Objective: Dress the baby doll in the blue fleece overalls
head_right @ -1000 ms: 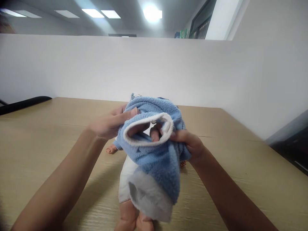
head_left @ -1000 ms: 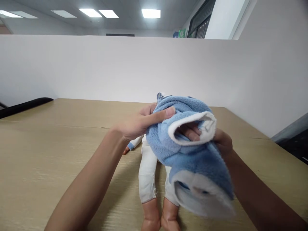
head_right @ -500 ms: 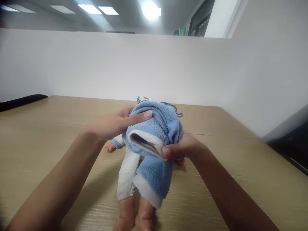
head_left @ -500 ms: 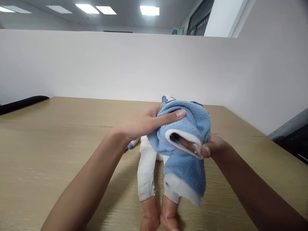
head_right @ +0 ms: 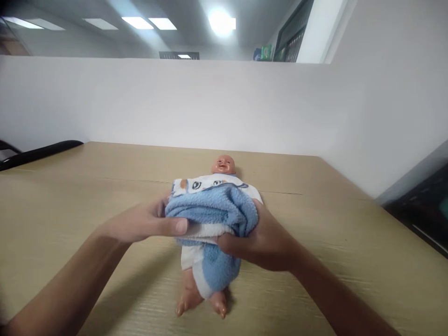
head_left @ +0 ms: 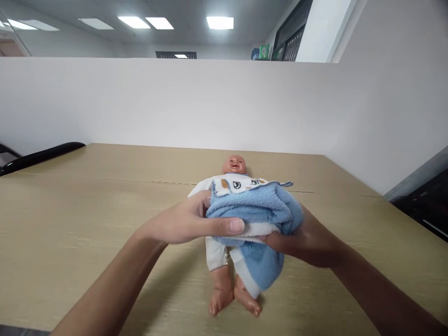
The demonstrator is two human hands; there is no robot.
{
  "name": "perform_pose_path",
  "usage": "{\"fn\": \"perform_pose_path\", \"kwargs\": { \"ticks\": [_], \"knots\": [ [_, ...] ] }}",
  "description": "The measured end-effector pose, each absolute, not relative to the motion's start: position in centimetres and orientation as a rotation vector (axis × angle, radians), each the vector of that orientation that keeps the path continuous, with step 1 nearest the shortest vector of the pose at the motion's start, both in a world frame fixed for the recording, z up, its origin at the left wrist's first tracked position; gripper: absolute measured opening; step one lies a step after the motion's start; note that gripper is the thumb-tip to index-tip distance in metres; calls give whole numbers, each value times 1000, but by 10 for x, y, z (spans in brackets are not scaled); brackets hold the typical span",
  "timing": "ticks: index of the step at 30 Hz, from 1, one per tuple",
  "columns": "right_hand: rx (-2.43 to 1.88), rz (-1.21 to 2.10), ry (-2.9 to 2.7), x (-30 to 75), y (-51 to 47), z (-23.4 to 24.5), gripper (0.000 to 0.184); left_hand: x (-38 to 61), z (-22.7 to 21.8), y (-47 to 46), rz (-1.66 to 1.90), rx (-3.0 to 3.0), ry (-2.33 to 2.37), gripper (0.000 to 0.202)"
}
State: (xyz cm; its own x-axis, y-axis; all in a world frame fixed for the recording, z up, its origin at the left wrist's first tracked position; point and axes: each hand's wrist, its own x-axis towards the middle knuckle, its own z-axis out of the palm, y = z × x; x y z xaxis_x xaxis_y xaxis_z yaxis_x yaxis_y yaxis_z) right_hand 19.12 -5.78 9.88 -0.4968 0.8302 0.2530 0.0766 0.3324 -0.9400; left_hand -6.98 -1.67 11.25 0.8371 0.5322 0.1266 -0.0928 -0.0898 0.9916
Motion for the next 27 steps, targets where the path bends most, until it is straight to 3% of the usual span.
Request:
{"fn": "perform_pose_path", "kwargs": {
  "ticks": [3,6,14,27],
  "knots": [
    [-1044,1167,-1770,181,-85,100,21,-74,95,-49,600,1492,466,49],
    [-1141,1199,-1738,172,-99,96,10,-72,79,-76,688,1445,589,55],
    [-1372,1157,-1754,167,-95,52,15,-56,37,-102,906,1408,1045,42],
    [-1478,858,-1863,155,-86,14,8,-57,-1,-90,848,1566,1173,33]
  ]
}}
